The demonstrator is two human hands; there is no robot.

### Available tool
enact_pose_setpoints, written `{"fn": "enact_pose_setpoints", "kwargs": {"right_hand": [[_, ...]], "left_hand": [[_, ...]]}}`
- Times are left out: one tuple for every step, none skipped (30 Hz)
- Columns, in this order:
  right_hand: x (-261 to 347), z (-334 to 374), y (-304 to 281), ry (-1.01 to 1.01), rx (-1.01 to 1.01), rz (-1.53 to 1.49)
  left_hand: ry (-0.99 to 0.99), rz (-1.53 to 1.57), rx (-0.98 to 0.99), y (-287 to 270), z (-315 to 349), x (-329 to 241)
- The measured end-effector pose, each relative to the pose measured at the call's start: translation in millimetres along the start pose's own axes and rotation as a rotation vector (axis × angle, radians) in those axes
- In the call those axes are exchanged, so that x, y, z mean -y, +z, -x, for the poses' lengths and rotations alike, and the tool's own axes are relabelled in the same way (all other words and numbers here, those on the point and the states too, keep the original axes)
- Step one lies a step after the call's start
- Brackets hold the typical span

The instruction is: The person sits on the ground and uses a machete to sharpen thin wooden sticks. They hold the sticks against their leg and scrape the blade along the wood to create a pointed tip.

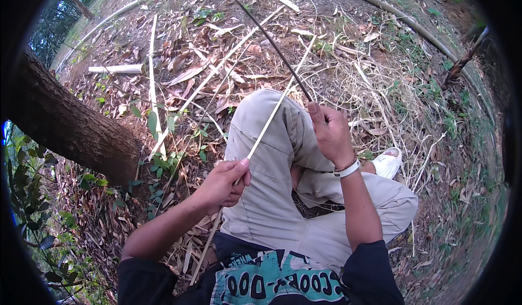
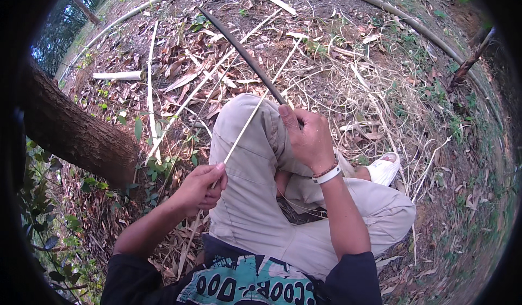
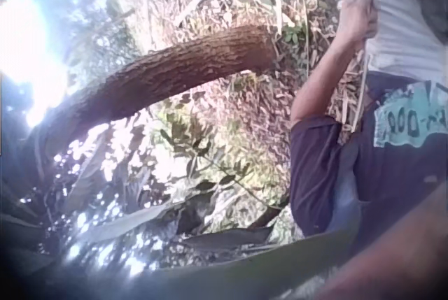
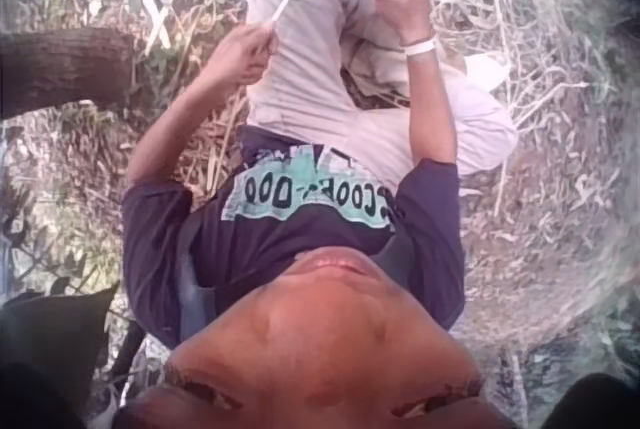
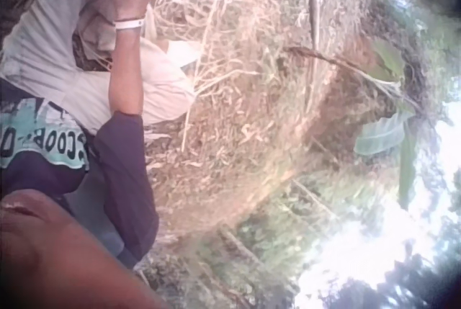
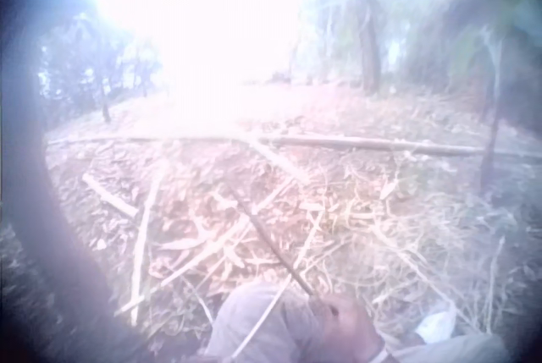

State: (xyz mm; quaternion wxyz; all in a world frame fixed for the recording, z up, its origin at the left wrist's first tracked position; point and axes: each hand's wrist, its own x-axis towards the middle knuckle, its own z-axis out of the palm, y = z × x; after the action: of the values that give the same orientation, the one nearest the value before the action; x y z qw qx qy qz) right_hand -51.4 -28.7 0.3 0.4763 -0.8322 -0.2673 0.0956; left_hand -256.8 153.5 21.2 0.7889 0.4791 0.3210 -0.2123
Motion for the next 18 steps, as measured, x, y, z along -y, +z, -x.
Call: {"fn": "enact_pose_setpoints", "kwargs": {"right_hand": [[8,1,-1,-0.015,0.016,0.07],[13,1,1,-0.037,0.037,0.088],[17,2,6,-0.055,0.057,0.11],[17,1,10,-0.067,0.079,0.132],[19,0,13,-0.037,0.115,0.225],[20,-2,17,-0.05,0.132,0.264],[19,-2,22,-0.061,0.154,0.3],[19,-2,27,-0.073,0.177,0.334],[22,-2,30,-0.093,0.159,0.325],[23,-2,32,-0.084,0.183,0.352],[25,-3,35,-0.078,0.208,0.38],[25,-3,38,-0.072,0.233,0.408],[24,-3,41,-0.075,0.233,0.407],[22,-4,42,-0.078,0.233,0.405],[21,-4,45,-0.082,0.233,0.403],[19,-5,46,-0.096,0.22,0.39],[18,-6,48,-0.111,0.207,0.376],[17,-6,49,-0.126,0.194,0.361]], "left_hand": [[-0.004,0.008,0.004,5,-15,-18],[0.014,0.001,-0.018,10,-26,-36],[0.019,-0.033,-0.037,12,-35,-49],[0.019,-0.067,-0.053,15,-44,-56],[0.043,-0.081,-0.077,20,-48,-57],[0.068,-0.092,-0.105,23,-49,-58],[0.088,-0.103,-0.136,25,-51,-58],[0.09,-0.106,-0.131,25,-54,-57],[0.092,-0.108,-0.129,24,-56,-55],[0.092,-0.106,-0.129,22,-58,-51],[0.073,-0.104,-0.14,20,-56,-51],[0.101,-0.139,-0.153,16,-57,-48],[0.126,-0.175,-0.162,13,-59,-45],[0.152,-0.212,-0.171,10,-59,-41],[0.186,-0.26,-0.206,8,-58,-38],[0.224,-0.307,-0.238,9,-58,-34],[0.262,-0.354,-0.271,10,-57,-29],[0.268,-0.378,-0.28,8,-54,-24]]}}
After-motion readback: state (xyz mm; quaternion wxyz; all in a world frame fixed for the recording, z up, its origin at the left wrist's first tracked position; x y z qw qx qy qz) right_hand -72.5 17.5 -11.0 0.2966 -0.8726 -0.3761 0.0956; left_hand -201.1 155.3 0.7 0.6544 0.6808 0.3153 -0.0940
